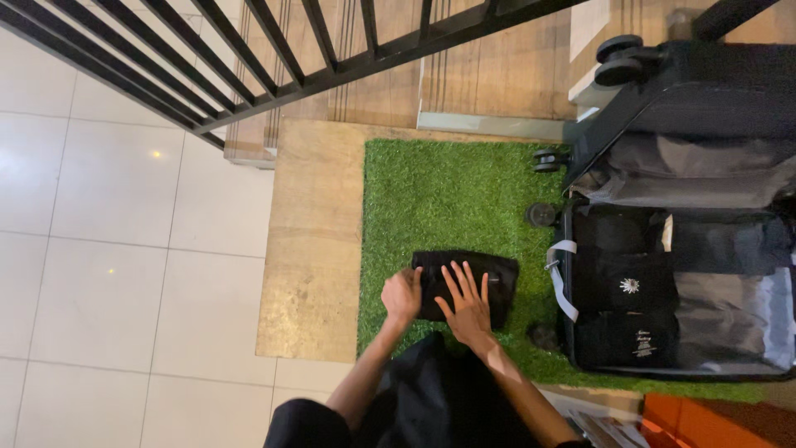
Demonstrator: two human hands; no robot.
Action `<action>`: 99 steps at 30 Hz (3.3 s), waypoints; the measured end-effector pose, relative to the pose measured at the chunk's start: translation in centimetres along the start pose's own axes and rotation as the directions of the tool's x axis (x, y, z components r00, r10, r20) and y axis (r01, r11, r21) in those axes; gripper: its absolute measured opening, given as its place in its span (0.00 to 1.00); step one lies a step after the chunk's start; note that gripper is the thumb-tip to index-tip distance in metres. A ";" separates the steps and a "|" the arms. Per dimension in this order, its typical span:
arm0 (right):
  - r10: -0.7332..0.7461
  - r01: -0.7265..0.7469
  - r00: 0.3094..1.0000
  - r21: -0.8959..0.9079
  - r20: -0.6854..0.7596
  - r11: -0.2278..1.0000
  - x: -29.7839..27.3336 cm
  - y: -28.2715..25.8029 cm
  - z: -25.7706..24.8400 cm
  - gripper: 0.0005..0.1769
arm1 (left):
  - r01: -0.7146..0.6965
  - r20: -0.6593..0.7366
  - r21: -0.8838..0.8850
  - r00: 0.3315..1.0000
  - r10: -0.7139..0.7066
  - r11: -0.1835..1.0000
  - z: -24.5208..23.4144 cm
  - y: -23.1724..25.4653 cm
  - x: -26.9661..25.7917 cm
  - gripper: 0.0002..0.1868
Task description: The person folds black pants on a green mat and places them into an open suitcase.
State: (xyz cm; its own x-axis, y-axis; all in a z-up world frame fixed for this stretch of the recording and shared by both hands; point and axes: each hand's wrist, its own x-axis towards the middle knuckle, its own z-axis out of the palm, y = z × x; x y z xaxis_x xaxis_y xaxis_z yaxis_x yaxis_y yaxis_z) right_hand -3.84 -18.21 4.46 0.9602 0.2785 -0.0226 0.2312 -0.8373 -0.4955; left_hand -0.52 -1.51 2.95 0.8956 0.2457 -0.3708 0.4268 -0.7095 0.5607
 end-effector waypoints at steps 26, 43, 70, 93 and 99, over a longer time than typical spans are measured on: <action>0.015 -0.036 0.971 -0.083 -0.237 0.996 0.6 8.3 0.5 0.39 | -0.680 0.015 0.191 0.723 0.691 0.708 2.1 3.4 0.3 0.35; 0.043 -0.065 0.974 -0.096 -0.225 0.993 1.2 8.9 1.3 0.40 | -0.640 0.023 0.205 0.760 0.650 0.741 2.0 3.7 0.7 0.41; 0.622 -0.541 0.777 0.401 -0.099 0.739 -5.1 8.5 2.7 0.52 | -0.306 -0.146 -0.332 0.951 0.271 0.892 7.4 -5.0 -3.6 0.48; 0.639 -0.542 0.721 0.794 0.269 0.276 -14.1 9.4 5.3 0.42 | 0.359 0.476 -0.566 0.877 -0.062 0.742 3.8 -10.6 -6.9 0.48; 0.647 -0.528 0.728 0.787 0.225 0.320 -16.8 9.3 4.5 0.43 | 0.322 0.458 -0.728 0.886 0.080 0.605 3.4 -10.0 -8.4 0.39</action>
State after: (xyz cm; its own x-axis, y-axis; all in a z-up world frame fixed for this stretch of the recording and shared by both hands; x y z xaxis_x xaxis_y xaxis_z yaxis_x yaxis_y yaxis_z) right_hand -18.53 -28.54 -3.69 0.8136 -0.2329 -0.5328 -0.5563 -0.0451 -0.8298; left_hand -12.74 1.28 -2.00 0.7697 -0.1411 -0.6226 0.6378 0.1304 0.7591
